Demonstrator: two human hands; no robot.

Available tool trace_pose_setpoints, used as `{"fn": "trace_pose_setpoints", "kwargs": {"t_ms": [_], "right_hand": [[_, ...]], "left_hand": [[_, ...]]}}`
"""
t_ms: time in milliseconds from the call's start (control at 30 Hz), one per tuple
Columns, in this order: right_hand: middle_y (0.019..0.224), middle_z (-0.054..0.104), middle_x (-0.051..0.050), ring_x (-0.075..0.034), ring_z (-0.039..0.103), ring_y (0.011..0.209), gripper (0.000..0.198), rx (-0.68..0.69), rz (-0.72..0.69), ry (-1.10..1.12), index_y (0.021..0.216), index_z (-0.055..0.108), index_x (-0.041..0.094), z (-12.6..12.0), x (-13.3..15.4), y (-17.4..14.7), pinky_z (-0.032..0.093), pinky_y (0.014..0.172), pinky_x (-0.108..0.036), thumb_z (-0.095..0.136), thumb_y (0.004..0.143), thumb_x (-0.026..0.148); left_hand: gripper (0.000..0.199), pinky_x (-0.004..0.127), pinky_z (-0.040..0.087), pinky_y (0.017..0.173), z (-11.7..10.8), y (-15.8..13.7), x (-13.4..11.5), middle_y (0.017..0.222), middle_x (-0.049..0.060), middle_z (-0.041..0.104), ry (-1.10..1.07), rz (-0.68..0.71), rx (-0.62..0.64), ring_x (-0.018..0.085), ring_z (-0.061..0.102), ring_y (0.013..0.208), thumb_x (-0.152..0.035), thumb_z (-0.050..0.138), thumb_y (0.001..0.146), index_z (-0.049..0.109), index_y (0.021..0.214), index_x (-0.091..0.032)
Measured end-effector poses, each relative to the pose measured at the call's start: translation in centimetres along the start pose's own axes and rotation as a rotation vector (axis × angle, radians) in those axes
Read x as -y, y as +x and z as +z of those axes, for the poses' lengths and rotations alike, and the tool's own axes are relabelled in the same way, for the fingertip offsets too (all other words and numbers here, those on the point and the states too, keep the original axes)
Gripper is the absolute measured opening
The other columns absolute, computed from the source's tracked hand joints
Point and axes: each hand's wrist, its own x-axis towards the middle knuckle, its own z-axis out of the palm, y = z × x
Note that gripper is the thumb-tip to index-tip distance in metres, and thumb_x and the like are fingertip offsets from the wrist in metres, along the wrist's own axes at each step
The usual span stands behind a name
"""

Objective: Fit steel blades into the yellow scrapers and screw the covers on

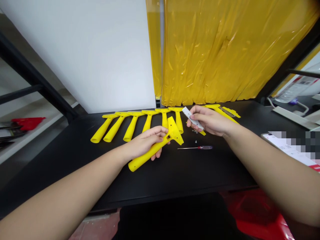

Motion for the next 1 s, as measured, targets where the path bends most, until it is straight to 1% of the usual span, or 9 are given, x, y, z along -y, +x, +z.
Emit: {"fn": "trace_pose_setpoints", "kwargs": {"t_ms": [67,167,267,367,433,500,567,767,1000], "right_hand": [[0.084,0.071,-0.004,-0.013,0.052,0.059,0.017,0.04,-0.021,0.011,0.091,0.044,0.025,0.4,-0.1,-0.1,0.044,0.053,-0.025,0.06,0.095,0.03],[0.085,0.07,-0.005,-0.015,0.056,0.066,0.015,0.074,-0.035,0.029,0.093,0.049,0.024,0.7,-0.3,-0.1,0.048,0.059,-0.027,0.058,0.097,0.034],[0.086,0.069,-0.004,-0.015,0.059,0.071,0.015,0.112,-0.063,0.002,0.097,0.056,0.022,0.8,-0.5,-0.2,0.051,0.065,-0.027,0.066,0.091,0.032],[0.085,0.069,-0.001,-0.014,0.062,0.074,0.026,0.158,-0.116,-0.078,0.103,0.063,0.022,0.7,-0.8,-0.1,0.052,0.071,-0.027,0.078,0.083,0.028],[0.087,0.071,-0.001,-0.014,0.065,0.079,0.031,0.184,-0.133,-0.111,0.106,0.067,0.021,0.7,-1.1,0.0,0.053,0.076,-0.028,0.082,0.08,0.029],[0.089,0.073,-0.002,-0.015,0.067,0.083,0.031,0.199,-0.128,-0.122,0.105,0.07,0.019,0.7,-1.3,0.2,0.054,0.08,-0.029,0.084,0.079,0.031],[0.088,0.073,-0.002,-0.014,0.067,0.082,0.03,0.204,-0.117,-0.122,0.102,0.072,0.018,0.7,-1.5,0.3,0.054,0.079,-0.029,0.085,0.078,0.03],[0.08,0.068,0.002,-0.01,0.063,0.072,0.028,0.196,-0.091,-0.09,0.096,0.069,0.018,1.2,-1.4,0.3,0.054,0.066,-0.022,0.088,0.076,0.025],[0.079,0.068,0.002,-0.011,0.067,0.071,0.031,0.214,-0.025,-0.052,0.096,0.067,0.018,1.4,-1.3,0.1,0.061,0.065,-0.024,0.089,0.077,0.027]], "left_hand": [[0.022,0.021,0.052,0.041,0.0,0.0,0.2,0.105,0.005,0.07,0.011,0.005,0.008,0.011,0.066,0.055,-0.029,0.057,0.097,0.05,0.117,-0.022],[0.025,0.022,0.054,0.043,-0.1,0.1,0.5,0.103,0.004,0.069,0.029,0.0,0.007,0.011,0.065,0.056,-0.034,0.06,0.099,0.05,0.118,-0.022],[0.03,0.024,0.057,0.046,-0.2,0.3,0.7,0.103,0.005,0.069,0.022,-0.018,0.006,0.011,0.065,0.059,-0.036,0.063,0.098,0.051,0.121,-0.021],[0.033,0.027,0.059,0.05,-0.2,0.4,0.8,0.102,0.006,0.069,0.015,-0.021,0.006,0.013,0.066,0.063,-0.035,0.066,0.096,0.052,0.122,-0.02],[0.033,0.028,0.06,0.052,-0.2,0.5,0.8,0.101,0.005,0.07,0.012,-0.019,0.012,0.013,0.066,0.064,-0.034,0.067,0.095,0.053,0.121,-0.02],[0.031,0.028,0.061,0.053,-0.2,0.5,0.7,0.1,0.005,0.07,0.012,-0.021,0.018,0.013,0.067,0.065,-0.033,0.066,0.095,0.055,0.121,-0.019],[0.03,0.028,0.061,0.053,-0.2,0.5,0.7,0.099,0.006,0.071,0.015,-0.027,0.022,0.013,0.067,0.065,-0.032,0.066,0.095,0.055,0.12,-0.019],[0.03,0.028,0.061,0.055,-0.4,0.5,0.8,0.1,0.007,0.073,0.023,-0.043,0.036,0.013,0.068,0.064,-0.031,0.065,0.096,0.057,0.122,-0.017],[0.029,0.029,0.062,0.059,-0.4,0.5,0.9,0.102,0.008,0.075,0.043,-0.06,0.055,0.013,0.07,0.065,-0.03,0.065,0.097,0.058,0.122,-0.017]]}}
